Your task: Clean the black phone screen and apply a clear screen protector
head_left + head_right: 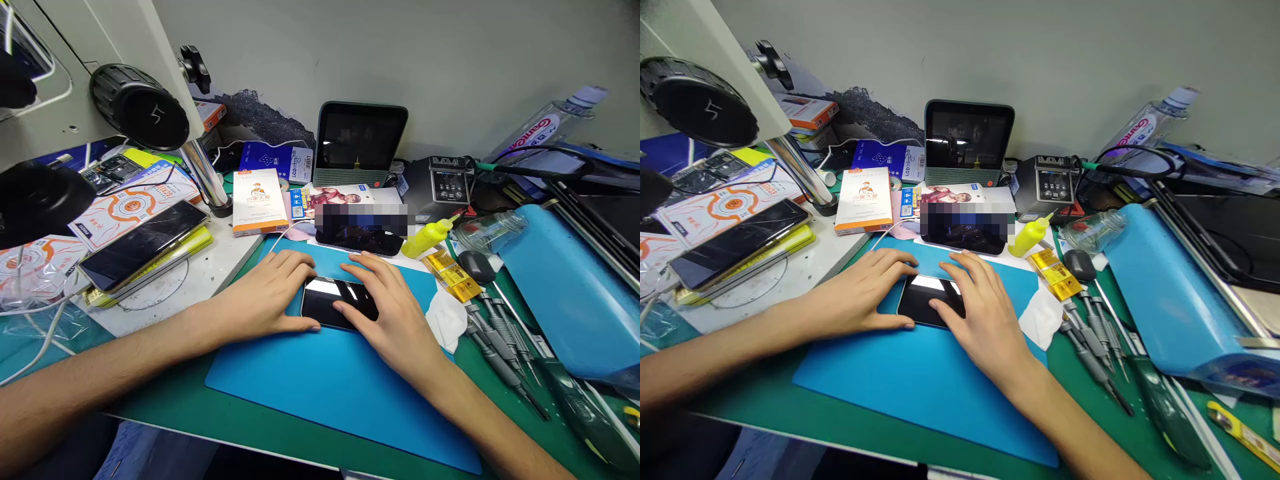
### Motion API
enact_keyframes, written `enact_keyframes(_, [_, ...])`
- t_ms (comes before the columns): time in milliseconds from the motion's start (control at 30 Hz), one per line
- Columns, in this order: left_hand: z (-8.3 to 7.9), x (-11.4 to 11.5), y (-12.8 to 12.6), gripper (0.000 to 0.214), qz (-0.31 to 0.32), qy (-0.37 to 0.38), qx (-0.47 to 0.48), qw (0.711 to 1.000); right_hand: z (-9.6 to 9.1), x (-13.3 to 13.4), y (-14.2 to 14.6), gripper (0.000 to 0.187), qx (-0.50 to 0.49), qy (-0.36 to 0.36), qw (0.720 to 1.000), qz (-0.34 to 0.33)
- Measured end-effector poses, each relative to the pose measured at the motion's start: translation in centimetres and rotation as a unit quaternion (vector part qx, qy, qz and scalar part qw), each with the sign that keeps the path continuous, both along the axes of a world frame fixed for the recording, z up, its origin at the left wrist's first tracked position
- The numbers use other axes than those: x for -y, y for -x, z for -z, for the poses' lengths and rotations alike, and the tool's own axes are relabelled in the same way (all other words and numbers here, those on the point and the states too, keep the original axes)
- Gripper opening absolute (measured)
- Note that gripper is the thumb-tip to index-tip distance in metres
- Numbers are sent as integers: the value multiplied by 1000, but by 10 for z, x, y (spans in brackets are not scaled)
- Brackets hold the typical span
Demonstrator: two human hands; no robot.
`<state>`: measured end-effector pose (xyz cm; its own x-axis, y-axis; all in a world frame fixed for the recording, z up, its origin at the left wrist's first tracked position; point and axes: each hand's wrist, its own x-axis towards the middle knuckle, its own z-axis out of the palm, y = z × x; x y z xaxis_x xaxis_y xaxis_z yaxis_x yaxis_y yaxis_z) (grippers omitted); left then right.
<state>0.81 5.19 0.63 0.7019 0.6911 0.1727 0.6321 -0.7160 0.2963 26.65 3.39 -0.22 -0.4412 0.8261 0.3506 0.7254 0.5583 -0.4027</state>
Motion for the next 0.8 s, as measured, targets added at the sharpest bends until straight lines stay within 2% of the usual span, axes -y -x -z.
enact_keyframes(467, [-1, 0, 1, 65, 2, 4, -5, 1000, -5, -6, -11, 27, -74, 31, 996, 24])
enact_keyframes(667, [0, 0, 2, 67, 2, 10, -3, 1000, -5, -4, -8, 47, -29, 50, 995, -80])
enact_keyframes(800, [-1, 0, 2, 65, 3, 9, -1, 1000, -4, -4, -8, 54, -18, 44, 996, -69])
